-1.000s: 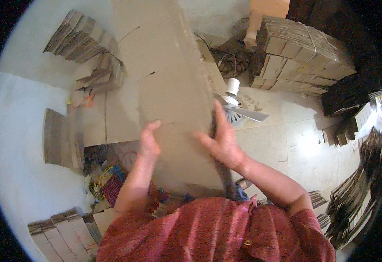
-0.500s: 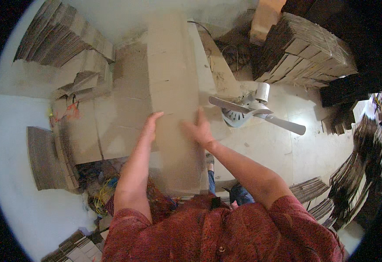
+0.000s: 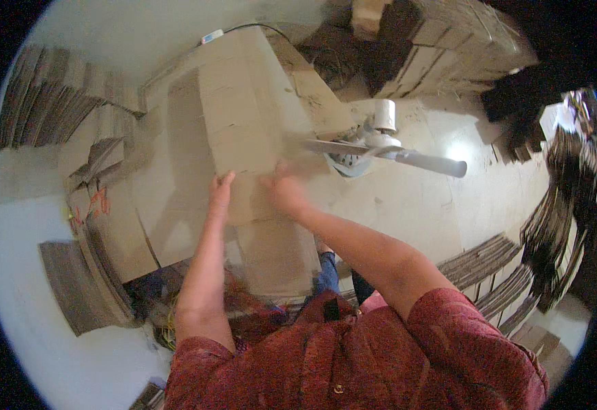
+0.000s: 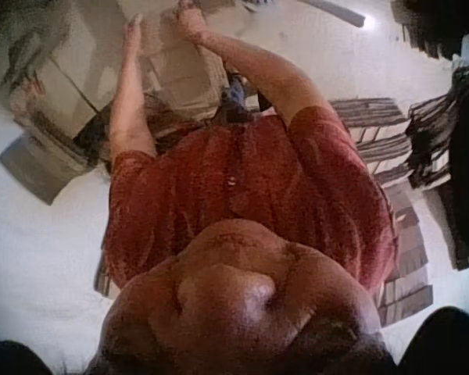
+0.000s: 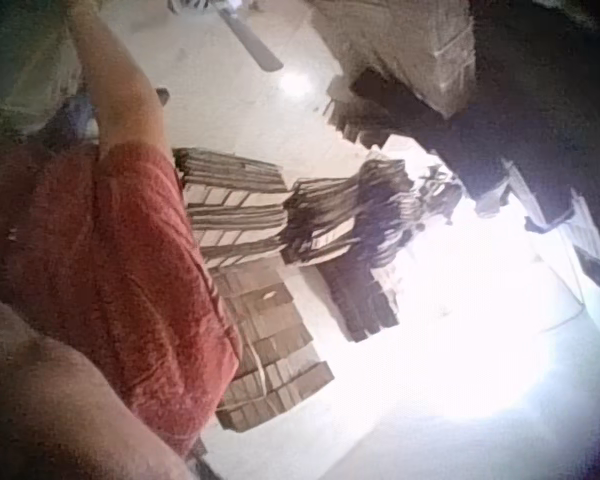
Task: The person gathers corrugated cardboard sheets from the floor, stacks them on a table, and aligns the edges. They then wrap and tie the stack with white plastic straps to form a bundle.
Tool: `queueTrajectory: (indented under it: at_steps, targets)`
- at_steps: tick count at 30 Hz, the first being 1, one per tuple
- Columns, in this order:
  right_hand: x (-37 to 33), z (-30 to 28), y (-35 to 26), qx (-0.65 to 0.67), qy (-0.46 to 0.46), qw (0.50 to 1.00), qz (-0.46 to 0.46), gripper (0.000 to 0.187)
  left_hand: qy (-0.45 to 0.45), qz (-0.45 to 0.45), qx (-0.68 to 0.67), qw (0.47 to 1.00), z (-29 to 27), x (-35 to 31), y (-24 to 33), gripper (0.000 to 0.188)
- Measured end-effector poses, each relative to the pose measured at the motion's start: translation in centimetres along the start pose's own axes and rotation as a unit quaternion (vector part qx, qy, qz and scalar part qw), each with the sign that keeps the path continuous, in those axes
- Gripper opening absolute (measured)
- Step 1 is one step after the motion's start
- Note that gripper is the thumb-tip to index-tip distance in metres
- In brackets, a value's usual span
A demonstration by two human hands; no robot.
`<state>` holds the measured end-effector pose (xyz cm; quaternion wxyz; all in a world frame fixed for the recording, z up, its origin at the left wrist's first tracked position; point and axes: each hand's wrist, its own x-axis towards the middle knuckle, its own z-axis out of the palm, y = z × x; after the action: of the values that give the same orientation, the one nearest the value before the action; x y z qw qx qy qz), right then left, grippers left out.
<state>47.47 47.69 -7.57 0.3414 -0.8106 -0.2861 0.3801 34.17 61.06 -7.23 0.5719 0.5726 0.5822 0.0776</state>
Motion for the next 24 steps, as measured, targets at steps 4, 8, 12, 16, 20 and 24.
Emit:
queueTrajectory:
  at_steps: [4, 8, 12, 16, 20, 24]
  targets:
    - [0.3, 0.6, 0.8, -0.007, -0.024, 0.999, 0.026, 0.081, -0.014, 0.057, -0.003, 0.998, 0.2, 1.0, -1.4, 0.063]
    - [-0.8, -0.4, 0.1, 0.012, -0.007, 1.000, 0.026, 0.074, -0.026, 0.044, -0.066, 0.997, -0.4, 0.7, -1.9, 0.070]
    - [-3.1, -1.0, 1.7, 0.096, 0.003, 0.995, -0.027, 0.073, 0.011, 0.001, -0.032, 0.999, 0.6, -1.8, 0.3, 0.073]
    - [-8.1, -3.0, 5.1, 0.109, 0.002, 0.987, -0.118, 0.070, 0.038, 0.029, -0.054, 0.997, -2.0, -1.8, -2.1, 0.069]
    - [-16.2, -8.2, 12.9, 0.136, -0.023, 0.990, 0.028, 0.059, 0.093, 0.093, -0.035, 0.991, -0.5, -4.9, -3.6, 0.060]
    - [-25.5, -11.5, 21.7, 0.114, 0.038, 0.974, 0.190, 0.046, 0.058, 0.202, 0.188, 0.959, 2.4, -15.6, -0.8, 0.047]
